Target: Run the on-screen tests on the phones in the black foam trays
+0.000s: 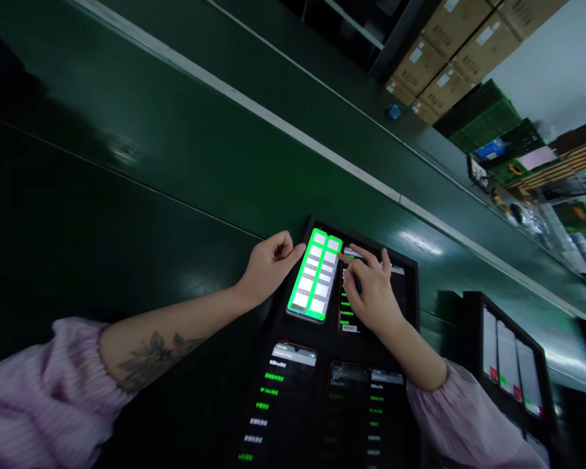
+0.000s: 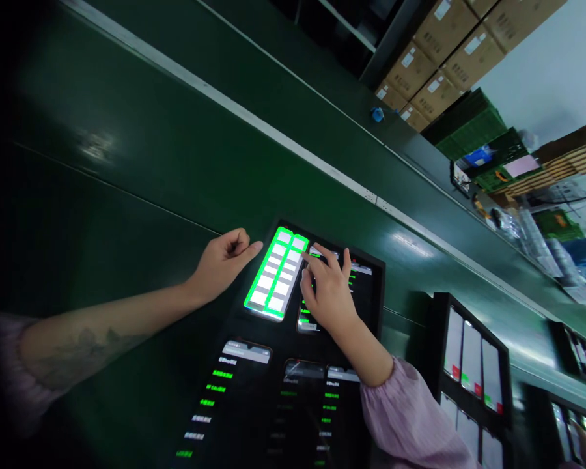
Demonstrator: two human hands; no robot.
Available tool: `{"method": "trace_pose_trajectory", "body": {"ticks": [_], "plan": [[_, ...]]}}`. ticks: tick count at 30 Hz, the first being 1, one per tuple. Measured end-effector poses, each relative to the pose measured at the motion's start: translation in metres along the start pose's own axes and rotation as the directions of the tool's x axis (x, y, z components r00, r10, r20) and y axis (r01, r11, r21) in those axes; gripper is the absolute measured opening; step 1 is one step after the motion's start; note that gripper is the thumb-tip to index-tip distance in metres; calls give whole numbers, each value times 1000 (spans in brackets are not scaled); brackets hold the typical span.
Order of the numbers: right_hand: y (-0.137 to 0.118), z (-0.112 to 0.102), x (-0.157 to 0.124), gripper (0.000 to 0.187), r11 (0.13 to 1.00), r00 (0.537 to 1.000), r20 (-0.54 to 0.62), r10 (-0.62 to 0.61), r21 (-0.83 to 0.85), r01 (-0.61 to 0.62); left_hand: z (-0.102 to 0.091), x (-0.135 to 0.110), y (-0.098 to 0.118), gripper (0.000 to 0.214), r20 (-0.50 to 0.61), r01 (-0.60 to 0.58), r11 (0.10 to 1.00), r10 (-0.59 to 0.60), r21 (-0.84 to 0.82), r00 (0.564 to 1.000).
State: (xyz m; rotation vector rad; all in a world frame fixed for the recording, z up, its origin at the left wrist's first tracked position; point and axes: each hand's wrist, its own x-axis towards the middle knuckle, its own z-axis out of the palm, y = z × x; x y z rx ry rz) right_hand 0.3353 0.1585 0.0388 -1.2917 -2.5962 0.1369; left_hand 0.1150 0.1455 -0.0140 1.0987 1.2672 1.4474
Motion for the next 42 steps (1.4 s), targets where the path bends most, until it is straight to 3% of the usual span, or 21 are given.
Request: {"method": "trace_pose_trajectory", "body": {"ticks": [8, 14, 21, 30, 34, 42], "plan": [[-25, -8, -27, 23, 992, 992, 0, -125, -18, 125, 1, 0, 1, 39, -9, -3, 1000, 3, 8, 1000], [-45, -17, -51, 15, 979, 977, 63, -204, -9, 205, 1, -1, 1, 38, -5, -13, 1000, 13, 15, 1000], [-59, -19, -67, 17, 973, 969, 84, -231, 45, 228, 0, 0, 3, 38, 4, -26, 999, 26, 21, 1000], [-47, -12, -54, 18, 988, 988, 46, -150, 46, 148, 0, 0, 3, 38, 0, -14, 1000, 14, 20, 1000], [-51, -5, -44, 30, 979, 979, 47, -198, 52, 195, 0, 0, 4, 38, 3, -9, 1000, 9, 14, 1000], [-63, 10, -22, 18, 955, 957, 79, -278, 127, 267, 2, 1, 2, 37, -10, -3, 1000, 3, 5, 1000]]}}
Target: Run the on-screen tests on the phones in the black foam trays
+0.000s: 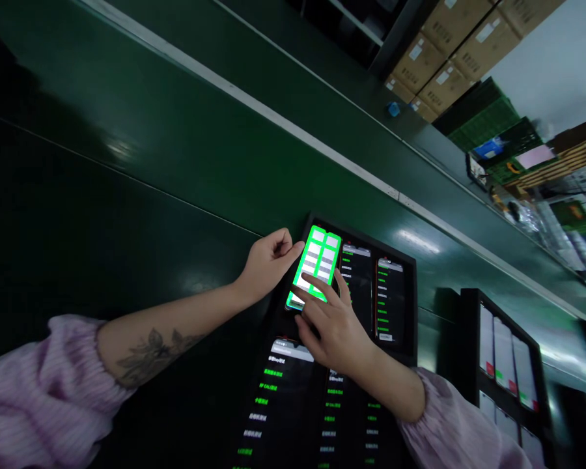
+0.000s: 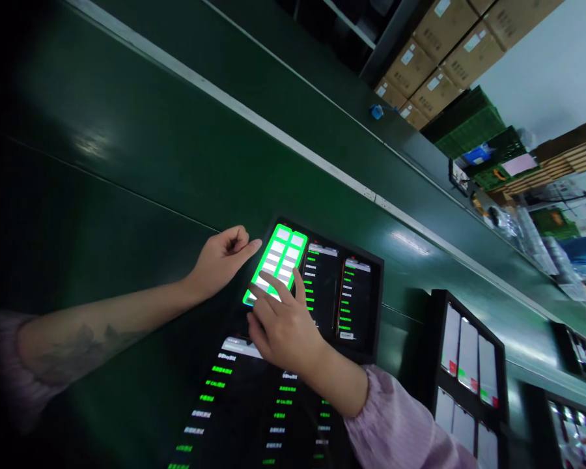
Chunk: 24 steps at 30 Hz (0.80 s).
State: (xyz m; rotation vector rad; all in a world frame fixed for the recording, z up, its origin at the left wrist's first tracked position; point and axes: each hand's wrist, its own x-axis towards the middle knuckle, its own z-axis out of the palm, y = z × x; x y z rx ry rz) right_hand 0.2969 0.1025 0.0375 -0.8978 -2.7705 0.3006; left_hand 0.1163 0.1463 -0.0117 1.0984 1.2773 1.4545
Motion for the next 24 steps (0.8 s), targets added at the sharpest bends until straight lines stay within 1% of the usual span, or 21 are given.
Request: {"method": "trace_pose_trajectory", "body": {"ticks": [5, 7, 10, 13, 15, 19, 24], "plan": [[10, -1, 8, 25, 997, 997, -17, 73, -26, -73, 0, 0, -1, 37, -3, 1, 1000, -1, -8, 1000], [13, -2, 9, 29, 995, 996, -3, 92, -23, -92, 0, -1, -1, 37, -3, 1, 1000, -1, -9, 1000], [17, -5, 6, 32, 994, 995, 3, 104, -24, -104, -1, -1, -1, 37, -2, 2, 1000, -2, -11, 1000], [20, -9, -3, 34, 989, 990, -38, 136, -47, -138, 0, -1, -1, 38, 1, 5, 1000, -5, -13, 1000], [23, -12, -11, 32, 985, 985, -72, 158, -63, -162, 0, -1, -2, 38, 4, 8, 1000, -8, -15, 1000], [28, -17, -21, 17, 979, 978, -103, 183, -77, -191, -1, -2, -1, 38, 16, 11, 1000, -11, -15, 1000], [32, -17, -21, 17, 971, 968, -125, 220, -67, -229, -2, -1, 1, 38, 30, 12, 1000, -12, 0, 999]]}}
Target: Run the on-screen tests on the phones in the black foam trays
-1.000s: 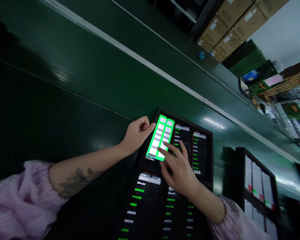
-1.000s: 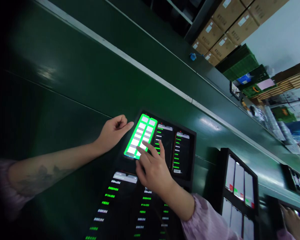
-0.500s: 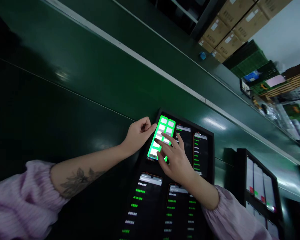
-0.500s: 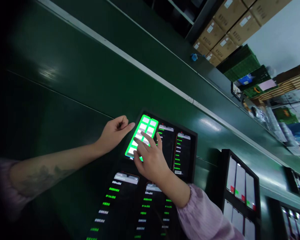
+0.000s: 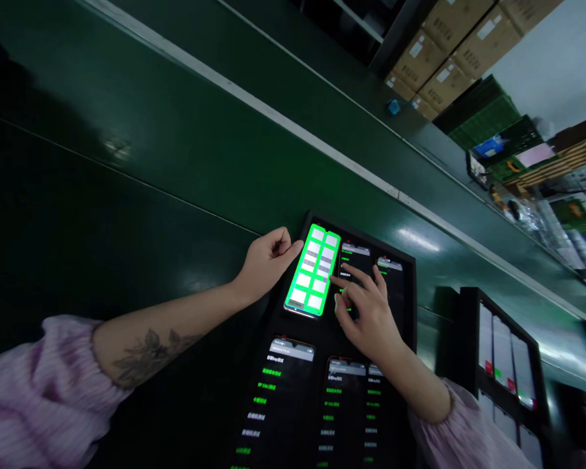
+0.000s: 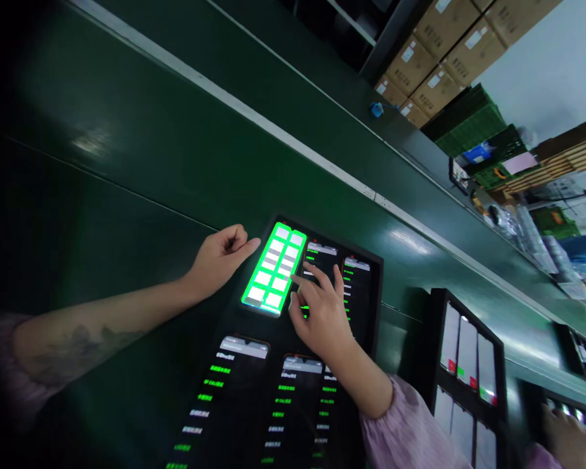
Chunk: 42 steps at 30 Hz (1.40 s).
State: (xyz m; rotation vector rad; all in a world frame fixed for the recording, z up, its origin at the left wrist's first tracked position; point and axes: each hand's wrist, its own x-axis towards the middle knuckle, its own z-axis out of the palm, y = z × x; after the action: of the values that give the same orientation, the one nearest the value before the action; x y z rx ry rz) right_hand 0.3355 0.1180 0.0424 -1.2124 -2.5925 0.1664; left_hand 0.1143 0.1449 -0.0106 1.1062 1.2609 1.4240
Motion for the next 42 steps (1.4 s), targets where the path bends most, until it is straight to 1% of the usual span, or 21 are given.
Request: {"method": "trace_pose_trajectory", "body": {"ticks": [3, 6, 14, 16, 20, 24, 29, 34, 37, 39, 41, 42], "plan": [[-1, 4, 6, 22, 1000, 1000, -6, -3, 1, 3, 0, 0, 0, 37, 3, 4, 1000, -4, 4, 1000], [-3, 8, 16, 23, 999, 1000, -2, -25, 20, 25, 0, 0, 0, 38, 6, 9, 1000, -9, 4, 1000], [-15, 19, 42, 22, 991, 989, 72, -127, 46, 124, 0, 0, -1, 37, 16, 16, 1000, -16, -4, 1000], [-14, 21, 45, 22, 991, 990, 69, -124, 50, 121, 1, 0, -2, 37, 18, 15, 1000, -15, -9, 1000], [-9, 25, 48, 25, 996, 997, 40, -70, 55, 68, 2, 0, -1, 37, 15, 14, 1000, -14, -18, 1000], [-3, 25, 43, 29, 998, 999, 24, -40, 57, 38, 1, 0, -1, 38, 15, 12, 1000, -12, -17, 1000], [8, 17, 25, 31, 1000, 999, -50, 21, 4, -21, 1, 0, -2, 38, 17, 18, 1000, -18, -9, 1000], [14, 10, 10, 26, 999, 996, -83, 41, -20, -43, 0, 0, -1, 39, 15, 22, 1000, -22, -1, 1000], [13, 5, 9, 18, 999, 994, -106, 34, -12, -35, -1, 0, 0, 39, 4, 21, 1000, -21, 2, 1000], [10, -4, 6, 16, 1000, 987, -161, 17, 7, -16, -1, -1, 1, 40, -3, 26, 1000, -26, -4, 1000], [3, -19, 0, 23, 999, 969, -246, 22, 47, -10, -3, -1, 0, 41, -6, 37, 999, -37, -15, 999], [-2, -28, -6, 25, 997, 962, -269, 43, 80, -22, -3, -1, -1, 40, -4, 47, 999, -47, -22, 999]]}}
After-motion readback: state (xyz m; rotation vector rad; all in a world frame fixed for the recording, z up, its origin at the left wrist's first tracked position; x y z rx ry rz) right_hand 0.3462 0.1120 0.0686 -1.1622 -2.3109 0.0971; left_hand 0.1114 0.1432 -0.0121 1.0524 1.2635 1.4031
